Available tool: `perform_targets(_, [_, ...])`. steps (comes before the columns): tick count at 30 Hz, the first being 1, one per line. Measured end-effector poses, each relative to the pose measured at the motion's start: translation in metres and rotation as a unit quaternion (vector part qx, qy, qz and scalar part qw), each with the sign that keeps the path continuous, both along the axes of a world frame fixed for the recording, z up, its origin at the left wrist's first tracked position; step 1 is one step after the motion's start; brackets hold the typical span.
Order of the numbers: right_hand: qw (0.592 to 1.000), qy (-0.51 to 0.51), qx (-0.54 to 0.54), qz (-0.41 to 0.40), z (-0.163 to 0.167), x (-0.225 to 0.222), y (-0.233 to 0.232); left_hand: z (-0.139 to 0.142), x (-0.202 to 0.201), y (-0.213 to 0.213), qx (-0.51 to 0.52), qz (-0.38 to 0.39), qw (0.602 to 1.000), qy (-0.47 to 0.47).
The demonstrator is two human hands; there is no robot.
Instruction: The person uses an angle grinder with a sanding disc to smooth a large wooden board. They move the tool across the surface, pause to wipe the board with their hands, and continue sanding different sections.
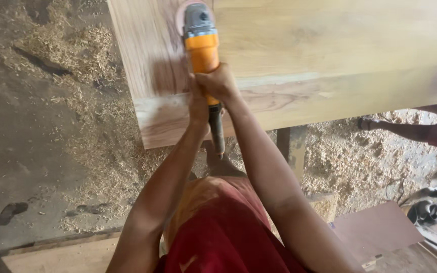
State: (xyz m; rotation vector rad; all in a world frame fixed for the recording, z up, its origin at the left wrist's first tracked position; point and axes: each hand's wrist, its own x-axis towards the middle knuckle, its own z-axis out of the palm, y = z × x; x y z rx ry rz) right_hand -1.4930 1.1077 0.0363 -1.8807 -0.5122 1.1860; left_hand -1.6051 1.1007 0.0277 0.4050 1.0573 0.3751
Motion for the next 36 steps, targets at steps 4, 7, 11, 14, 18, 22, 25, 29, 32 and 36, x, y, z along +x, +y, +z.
perform_targets(4, [0.987, -0.072, -0.118, 0.078, 0.004, -0.013, 0.008, 0.005, -0.013, -0.006, 0.049, 0.077, 0.995, 0.029])
perform_targets(7, [0.98, -0.079, -0.108, 0.147, 0.011, -0.008, -0.002, 0.005, -0.003, -0.034, 0.09, 0.142, 0.985, 0.043])
perform_targets(11, [0.968, -0.077, -0.17, 0.17, 0.026, 0.016, -0.05, 0.004, 0.025, -0.083, 0.114, 0.135, 0.984, 0.032])
perform_targets(14, [0.97, -0.061, -0.223, 0.08, 0.031, 0.032, -0.093, 0.003, 0.038, -0.103, 0.112, 0.067, 0.991, 0.0])
perform_targets(18, [0.98, 0.069, -0.026, -0.186, 0.022, 0.03, -0.123, -0.003, 0.036, -0.102, 0.043, -0.105, 0.993, -0.038])
perform_targets(22, [0.978, 0.04, -0.075, -0.191, 0.012, 0.006, -0.122, -0.013, 0.016, -0.098, 0.065, -0.114, 0.991, -0.015])
perform_targets(25, [0.985, 0.032, -0.073, -0.152, 0.01, -0.025, -0.115, -0.018, -0.012, -0.098, 0.074, -0.09, 0.993, 0.03])
perform_targets(29, [0.992, -0.024, -0.09, -0.083, 0.011, -0.056, -0.102, -0.018, -0.05, -0.095, 0.057, -0.057, 0.995, 0.066])
perform_targets(32, [0.994, -0.02, -0.064, -0.083, 0.008, -0.073, -0.091, -0.015, -0.071, -0.086, 0.028, -0.065, 0.996, 0.05])
perform_targets(36, [0.991, -0.023, -0.108, -0.072, 0.005, -0.094, -0.079, -0.005, -0.088, -0.075, -0.062, 0.002, 0.994, 0.087])
